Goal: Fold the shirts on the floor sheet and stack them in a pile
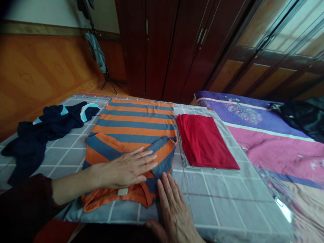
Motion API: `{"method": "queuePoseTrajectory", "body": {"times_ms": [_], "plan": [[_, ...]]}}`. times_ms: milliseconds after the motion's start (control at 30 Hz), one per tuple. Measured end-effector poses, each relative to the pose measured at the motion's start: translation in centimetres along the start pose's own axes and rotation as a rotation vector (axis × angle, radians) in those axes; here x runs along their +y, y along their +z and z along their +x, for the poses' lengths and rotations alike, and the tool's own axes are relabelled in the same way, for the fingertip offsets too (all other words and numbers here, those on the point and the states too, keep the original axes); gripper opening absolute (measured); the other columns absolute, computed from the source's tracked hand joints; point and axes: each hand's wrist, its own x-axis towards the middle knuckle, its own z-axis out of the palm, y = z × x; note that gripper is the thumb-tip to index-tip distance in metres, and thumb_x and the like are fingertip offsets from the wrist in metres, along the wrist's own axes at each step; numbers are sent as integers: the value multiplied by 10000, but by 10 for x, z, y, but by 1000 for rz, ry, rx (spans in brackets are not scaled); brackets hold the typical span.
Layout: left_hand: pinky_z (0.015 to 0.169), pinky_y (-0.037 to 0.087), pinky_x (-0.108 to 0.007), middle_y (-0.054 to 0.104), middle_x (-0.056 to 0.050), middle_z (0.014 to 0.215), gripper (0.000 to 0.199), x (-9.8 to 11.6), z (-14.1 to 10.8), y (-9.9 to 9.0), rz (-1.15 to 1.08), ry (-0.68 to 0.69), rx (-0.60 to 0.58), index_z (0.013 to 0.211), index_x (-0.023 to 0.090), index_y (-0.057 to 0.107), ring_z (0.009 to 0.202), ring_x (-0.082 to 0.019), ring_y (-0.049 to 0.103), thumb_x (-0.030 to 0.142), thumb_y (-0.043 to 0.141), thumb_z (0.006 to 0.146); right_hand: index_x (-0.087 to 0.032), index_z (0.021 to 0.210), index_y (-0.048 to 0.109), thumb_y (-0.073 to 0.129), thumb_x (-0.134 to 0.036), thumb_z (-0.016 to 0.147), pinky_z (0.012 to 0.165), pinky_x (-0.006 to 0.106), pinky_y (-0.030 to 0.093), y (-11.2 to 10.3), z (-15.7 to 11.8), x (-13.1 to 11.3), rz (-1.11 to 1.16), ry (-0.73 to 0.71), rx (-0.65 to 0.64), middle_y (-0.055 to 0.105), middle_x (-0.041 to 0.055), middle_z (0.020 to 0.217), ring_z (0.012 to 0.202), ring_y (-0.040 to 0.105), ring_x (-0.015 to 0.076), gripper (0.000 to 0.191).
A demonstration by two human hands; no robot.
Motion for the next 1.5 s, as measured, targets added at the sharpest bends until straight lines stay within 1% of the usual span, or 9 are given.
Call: {"method": "queuePoseTrajectory", "body": {"times_ms": [333, 533, 633, 767, 900, 1033, 1167, 1333, 1500], "plan": [[1151, 36, -491, 151, -170, 1541, 807, -36, 117, 50, -70, 15, -102, 1475, 85, 194, 1430, -274, 64, 619, 371, 896, -19, 1463, 213, 552, -565, 761, 965, 467, 422, 38, -14, -2, -172, -60, 90, 257, 236, 1484, 1358, 256, 395, 952], [1131, 15, -527, 82, -176, 1549, 816, -56, 141, 55, -107, -58, -97, 1489, 135, 155, 1431, -287, 37, 663, 319, 889, -37, 1477, 173, 566, -515, 777, 973, 455, 432, 27, -10, -3, -157, -56, 96, 266, 220, 1482, 1339, 312, 379, 935], [1137, 38, -509, 113, -148, 1552, 776, -64, 116, 30, -86, -105, -131, 1490, 149, 161, 1431, -283, 59, 623, 350, 905, -108, 1493, 159, 555, -474, 820, 986, 435, 440, 9, -7, 0, -83, -58, 67, 299, 175, 1481, 1333, 343, 340, 862], [1143, 51, -489, 141, -105, 1555, 766, -75, 44, 2, -93, -182, -105, 1492, 195, 159, 1432, -263, 73, 664, 275, 898, -188, 1488, 214, 540, -363, 860, 972, 435, 465, -5, -4, 10, -20, -40, -19, 342, 140, 1470, 1315, 385, 310, 729], [1144, 46, -486, 130, -128, 1553, 783, -65, -26, 15, -65, -247, -89, 1487, 203, 176, 1432, -262, 57, 687, 281, 881, -164, 1487, 208, 550, -365, 850, 965, 504, 460, 5, 7, 15, -18, -3, 21, 258, 161, 1504, 1349, 306, 350, 750], [1136, 46, -536, 159, -164, 1540, 770, -33, -58, 29, -76, -194, -44, 1478, 188, 216, 1424, -301, 104, 668, 312, 884, -165, 1450, 319, 575, -389, 822, 973, 494, 459, 14, 20, 15, -26, -130, -33, 309, 150, 1483, 1338, 331, 340, 715], [1142, 161, -481, 181, -136, 1540, 778, -10, -83, 13, -164, -131, -68, 1490, 218, 176, 1412, -300, 169, 648, 384, 876, -197, 1371, 459, 536, -239, 829, 968, 393, 482, 9, 21, 27, -54, -221, -7, 430, 104, 1422, 1291, 427, 272, 549], [1101, 301, -445, 143, -69, 1557, 901, -1, -136, -8, -160, -302, -109, 1495, 294, 67, 1390, -313, 241, 602, 567, 812, -177, 1326, 507, 463, -132, 826, 952, 315, 485, 12, 9, 53, -88, -312, 50, 500, 87, 1371, 1266, 464, 230, 504], [1052, 404, -358, 289, -19, 1516, 774, 5, -182, 4, 69, -316, -57, 1483, 307, 182, 1332, -253, 379, 325, 604, 834, -167, 1291, 534, 443, -104, 825, 895, 309, 512, 15, 14, 59, -195, -390, 69, 562, 71, 1312, 1175, 552, 219, 479]]}}
